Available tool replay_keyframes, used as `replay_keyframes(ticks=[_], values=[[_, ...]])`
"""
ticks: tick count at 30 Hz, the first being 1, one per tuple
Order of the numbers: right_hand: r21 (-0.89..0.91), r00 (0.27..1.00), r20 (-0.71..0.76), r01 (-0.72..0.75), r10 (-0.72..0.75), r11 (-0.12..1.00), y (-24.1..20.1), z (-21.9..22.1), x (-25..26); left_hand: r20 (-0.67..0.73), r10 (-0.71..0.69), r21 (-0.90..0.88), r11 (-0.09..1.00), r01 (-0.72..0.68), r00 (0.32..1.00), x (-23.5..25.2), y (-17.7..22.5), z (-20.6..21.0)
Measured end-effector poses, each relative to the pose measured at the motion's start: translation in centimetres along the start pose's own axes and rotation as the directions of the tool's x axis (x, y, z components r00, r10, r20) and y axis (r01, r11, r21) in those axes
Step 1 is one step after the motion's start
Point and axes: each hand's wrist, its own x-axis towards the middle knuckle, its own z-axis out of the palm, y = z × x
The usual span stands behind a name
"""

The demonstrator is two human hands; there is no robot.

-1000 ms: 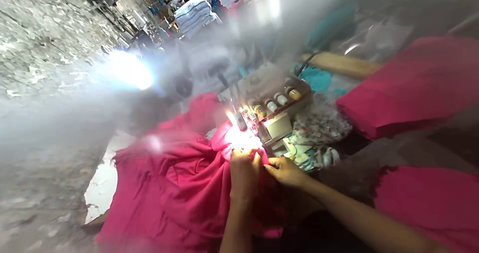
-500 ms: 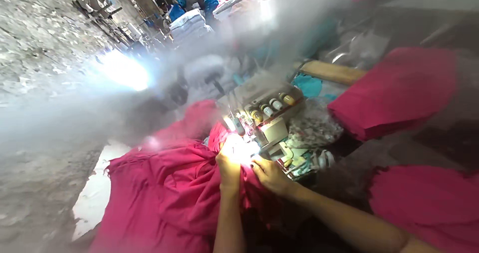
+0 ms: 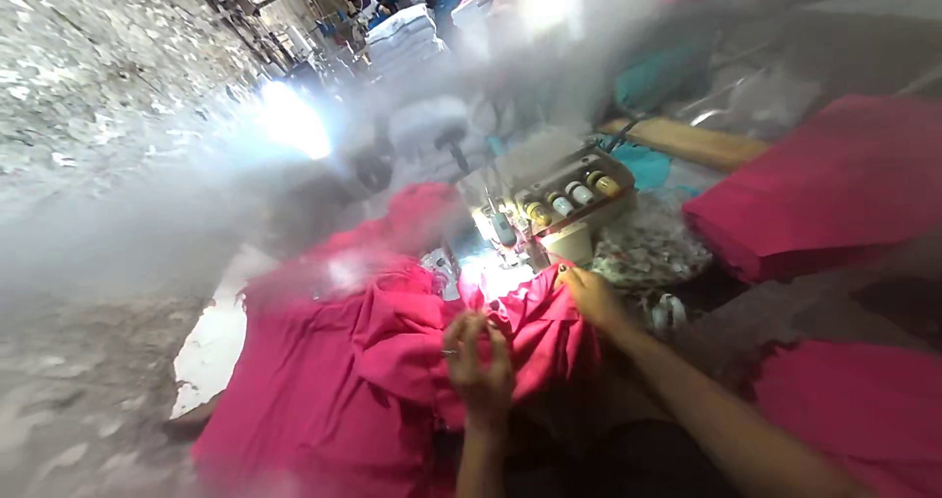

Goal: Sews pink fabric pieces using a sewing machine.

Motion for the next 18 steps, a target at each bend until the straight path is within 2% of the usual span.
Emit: replay_keyframes(ticks=[1,3,4,5,6,8,9,10,11,13,15,16,18], values=[[0.062,0.992,0.035,0.122,-0.124,0.991,0.1,-0.1,-0.9,0.028,-0.118,-0.049,0.992,0.119,0.993,1.3,-0.6,-0.3],[0.284,0.908,0.150,0.339,-0.391,0.897,-1.1,0.0,-2.9,0.188,-0.349,-0.227,0.894,0.386,0.918,3.5,-2.9,0.0],[0.337,0.866,0.205,0.376,-0.457,0.863,-1.8,0.1,-3.4,0.333,-0.386,-0.271,0.835,0.480,0.860,4.0,-4.2,0.2],[0.301,0.860,0.246,0.372,-0.448,0.878,-2.4,0.1,-3.6,0.494,-0.359,-0.221,0.829,0.514,0.792,4.1,-5.1,0.1],[0.183,0.878,0.289,0.340,-0.381,0.922,-2.9,-0.1,-3.4,0.651,-0.365,-0.054,0.852,0.520,0.666,4.4,-4.9,-0.6],[-0.086,0.890,0.420,0.233,-0.176,0.969,-3.9,-0.2,-1.9,0.782,-0.486,0.362,0.864,0.351,0.390,5.9,-1.8,-1.9],[-0.164,0.865,0.489,0.220,-0.114,0.962,-4.0,0.2,-1.0,0.797,-0.528,0.464,0.846,0.262,0.293,6.5,0.0,-2.5],[-0.208,0.833,0.546,0.242,-0.093,0.948,-3.9,0.7,-0.3,0.818,-0.515,0.476,0.856,0.201,0.257,6.5,1.3,-3.2],[-0.238,0.800,0.594,0.282,-0.090,0.929,-3.8,1.1,0.1,0.855,-0.455,0.428,0.890,0.156,0.250,6.2,2.2,-3.7],[-0.249,0.769,0.621,0.375,-0.149,0.893,-3.2,1.4,0.5,0.922,-0.264,0.249,0.964,0.088,0.283,5.2,2.2,-4.0],[-0.244,0.819,0.524,0.409,-0.235,0.879,-2.0,1.0,0.4,0.931,-0.157,0.138,0.987,0.081,0.330,4.1,0.6,-3.4],[-0.274,0.860,0.456,0.380,-0.229,0.883,-1.3,0.6,0.5,0.924,-0.177,0.156,0.984,0.091,0.338,3.9,-0.1,-2.9],[-0.367,0.927,0.364,0.236,-0.094,0.900,-0.6,-0.8,0.8,0.888,-0.265,0.239,0.964,0.114,0.376,3.8,-0.8,-2.1]])
